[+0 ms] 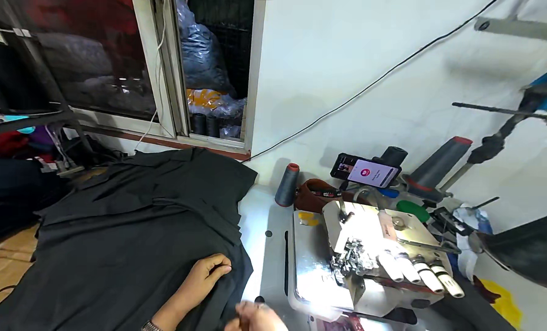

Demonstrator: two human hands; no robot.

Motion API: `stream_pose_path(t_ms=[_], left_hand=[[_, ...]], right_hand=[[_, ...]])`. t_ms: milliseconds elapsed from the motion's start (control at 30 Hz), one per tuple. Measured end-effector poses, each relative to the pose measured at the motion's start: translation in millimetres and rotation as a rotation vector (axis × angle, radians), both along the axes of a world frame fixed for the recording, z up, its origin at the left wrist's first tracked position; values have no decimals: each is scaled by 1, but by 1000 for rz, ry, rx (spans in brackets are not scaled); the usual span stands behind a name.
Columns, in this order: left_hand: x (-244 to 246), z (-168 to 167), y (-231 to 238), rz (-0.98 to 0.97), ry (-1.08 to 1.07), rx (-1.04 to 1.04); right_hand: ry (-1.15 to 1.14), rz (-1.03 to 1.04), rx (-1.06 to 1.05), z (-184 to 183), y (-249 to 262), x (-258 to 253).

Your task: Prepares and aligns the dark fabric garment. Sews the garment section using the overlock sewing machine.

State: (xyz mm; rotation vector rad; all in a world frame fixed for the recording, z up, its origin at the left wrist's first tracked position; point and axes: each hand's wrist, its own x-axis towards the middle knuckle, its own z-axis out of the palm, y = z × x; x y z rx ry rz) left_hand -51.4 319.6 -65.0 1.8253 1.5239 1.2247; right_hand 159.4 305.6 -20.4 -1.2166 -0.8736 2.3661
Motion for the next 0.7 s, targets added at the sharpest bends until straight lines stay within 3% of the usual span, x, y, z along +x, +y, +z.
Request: stream_pose_path(t_ms=[100,233,300,700], left_hand=[[2,20,-5,-22,-78,5],[6,38,-7,-9,-84,107],[9,41,-6,-5,-40,135],[13,38,-4,-16,25,174]], right_hand=[[2,-224,148,2,37,-24],[-60,-328,684,-13,53,-30],[-64,-345,850,-21,50,-32],[-72,-273,1006,-13,31,-27]])
